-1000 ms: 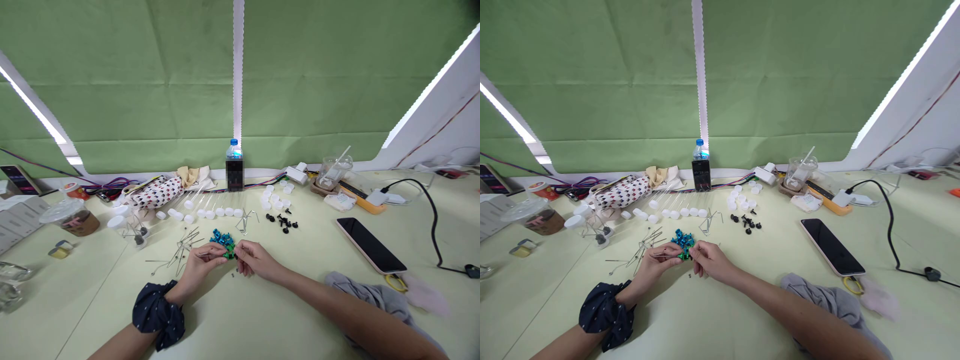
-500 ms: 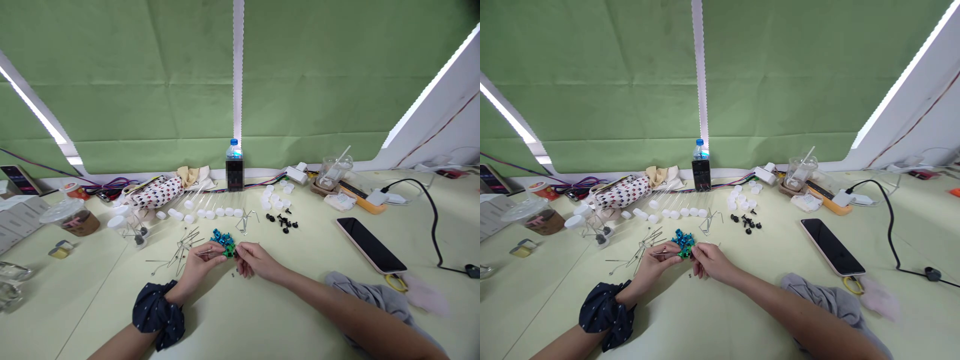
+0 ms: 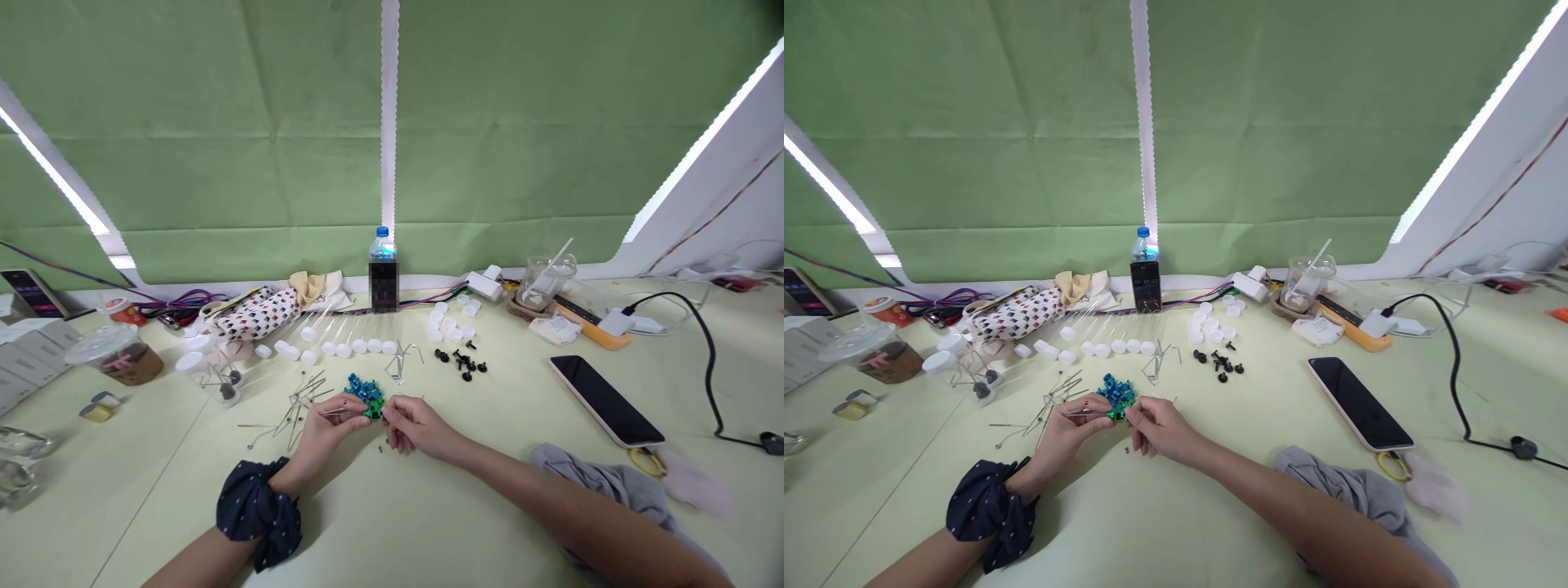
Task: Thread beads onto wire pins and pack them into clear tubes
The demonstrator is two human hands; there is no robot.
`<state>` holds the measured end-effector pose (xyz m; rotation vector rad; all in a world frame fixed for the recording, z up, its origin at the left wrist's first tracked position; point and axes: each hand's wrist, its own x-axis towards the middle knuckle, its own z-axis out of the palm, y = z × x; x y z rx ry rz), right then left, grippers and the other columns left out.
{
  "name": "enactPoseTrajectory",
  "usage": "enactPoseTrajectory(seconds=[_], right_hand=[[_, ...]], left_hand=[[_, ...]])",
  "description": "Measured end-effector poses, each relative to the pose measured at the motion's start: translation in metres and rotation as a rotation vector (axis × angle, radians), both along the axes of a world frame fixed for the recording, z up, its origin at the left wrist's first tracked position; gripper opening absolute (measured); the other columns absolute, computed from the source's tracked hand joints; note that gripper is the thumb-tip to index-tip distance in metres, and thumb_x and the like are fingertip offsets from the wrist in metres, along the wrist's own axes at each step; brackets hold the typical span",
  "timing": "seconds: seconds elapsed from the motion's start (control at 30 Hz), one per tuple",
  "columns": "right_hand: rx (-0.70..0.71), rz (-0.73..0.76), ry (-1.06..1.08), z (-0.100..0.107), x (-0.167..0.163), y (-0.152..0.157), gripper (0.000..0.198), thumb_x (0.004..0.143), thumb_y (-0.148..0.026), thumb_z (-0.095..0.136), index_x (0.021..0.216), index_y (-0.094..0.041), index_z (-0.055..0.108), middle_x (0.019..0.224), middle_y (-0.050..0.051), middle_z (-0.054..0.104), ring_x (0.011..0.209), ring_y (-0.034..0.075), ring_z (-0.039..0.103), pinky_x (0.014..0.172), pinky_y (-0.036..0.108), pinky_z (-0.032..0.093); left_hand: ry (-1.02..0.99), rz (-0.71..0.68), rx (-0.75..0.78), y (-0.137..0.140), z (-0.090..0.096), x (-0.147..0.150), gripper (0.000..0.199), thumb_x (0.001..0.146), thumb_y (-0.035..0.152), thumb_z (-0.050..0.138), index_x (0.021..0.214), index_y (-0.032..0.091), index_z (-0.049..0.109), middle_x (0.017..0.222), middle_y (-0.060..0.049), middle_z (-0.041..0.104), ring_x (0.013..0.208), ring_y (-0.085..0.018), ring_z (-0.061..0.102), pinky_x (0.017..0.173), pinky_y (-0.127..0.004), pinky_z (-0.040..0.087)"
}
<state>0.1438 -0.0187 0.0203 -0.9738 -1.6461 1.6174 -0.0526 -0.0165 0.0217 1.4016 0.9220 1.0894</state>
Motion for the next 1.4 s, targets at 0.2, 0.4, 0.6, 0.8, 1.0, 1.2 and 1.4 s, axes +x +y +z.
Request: enactPoseTrajectory(seconds=[0.2, 0.4, 0.6, 0.8, 1.0, 1.2, 1.4], right_hand=[[0.004, -0.013, 0.027, 0.0028, 0.0003, 0.0009, 0.041, 0.083, -0.059, 0.04, 0.079, -0.018, 0.044, 0.055, -0.003, 0.056, 0.043, 0.008, 0.05, 0.041, 0.018, 0.037], [-0.013, -0.005, 0.018, -0.0018, -0.0011, 0.0024, 0.047, 0.084, -0.063, 0.034, 0.073, -0.017, 0.043, 0.052, -0.002, 0.055, 0.041, 0.008, 0.049, 0.038, 0.018, 0.035], [-0.028, 0.026, 0.019, 0.0003, -0.0006, -0.0003, 0.045, 0.084, -0.06, 0.039, 0.076, -0.016, 0.046, 0.053, -0.002, 0.055, 0.042, 0.007, 0.049, 0.04, 0.017, 0.036], [-0.007, 0.039, 0.022, 0.0005, -0.0001, -0.001, 0.042, 0.084, -0.056, 0.041, 0.074, -0.017, 0.046, 0.054, -0.002, 0.056, 0.043, 0.008, 0.049, 0.041, 0.018, 0.037], [0.004, 0.007, 0.031, -0.0003, 0.0004, 0.0, 0.039, 0.084, -0.056, 0.043, 0.078, -0.018, 0.046, 0.056, -0.002, 0.056, 0.044, 0.008, 0.049, 0.04, 0.018, 0.037], [0.007, -0.004, 0.037, 0.0001, 0.0001, 0.0006, 0.04, 0.085, -0.058, 0.04, 0.08, -0.018, 0.044, 0.055, -0.003, 0.056, 0.043, 0.008, 0.05, 0.04, 0.017, 0.036], [-0.009, -0.012, 0.019, -0.0008, -0.0016, 0.001, 0.045, 0.085, -0.06, 0.036, 0.072, -0.018, 0.042, 0.053, -0.002, 0.056, 0.041, 0.008, 0.05, 0.039, 0.018, 0.036]], left_hand=[[-0.01, -0.023, -0.023, -0.0025, 0.0011, 0.0006, 0.012, 0.067, 0.02, 0.073, 0.076, 0.014, 0.068, 0.085, -0.006, 0.062, 0.078, -0.016, 0.06, 0.069, -0.028, 0.051], [-0.022, -0.016, -0.025, -0.002, -0.0003, 0.0007, 0.011, 0.068, 0.019, 0.072, 0.076, 0.015, 0.068, 0.087, -0.005, 0.061, 0.08, -0.016, 0.06, 0.072, -0.027, 0.05], [-0.02, 0.019, -0.016, -0.0007, -0.0009, 0.0005, 0.011, 0.068, 0.018, 0.072, 0.077, 0.015, 0.067, 0.086, -0.005, 0.061, 0.081, -0.015, 0.059, 0.074, -0.027, 0.05], [-0.018, 0.008, -0.018, -0.0008, 0.0006, 0.0011, 0.01, 0.069, 0.018, 0.072, 0.077, 0.014, 0.068, 0.086, -0.005, 0.061, 0.08, -0.015, 0.06, 0.075, -0.028, 0.05], [-0.013, -0.014, -0.004, -0.0013, 0.0008, 0.0002, 0.011, 0.067, 0.018, 0.073, 0.077, 0.014, 0.069, 0.085, -0.006, 0.062, 0.079, -0.016, 0.06, 0.072, -0.028, 0.05], [-0.018, -0.029, -0.024, -0.0018, 0.0005, 0.0019, 0.011, 0.067, 0.019, 0.073, 0.076, 0.014, 0.068, 0.085, -0.006, 0.061, 0.077, -0.016, 0.059, 0.069, -0.027, 0.05], [-0.025, -0.034, -0.016, -0.0033, 0.0016, 0.0011, 0.01, 0.068, 0.019, 0.072, 0.076, 0.014, 0.068, 0.085, -0.006, 0.061, 0.078, -0.015, 0.059, 0.07, -0.027, 0.05]])
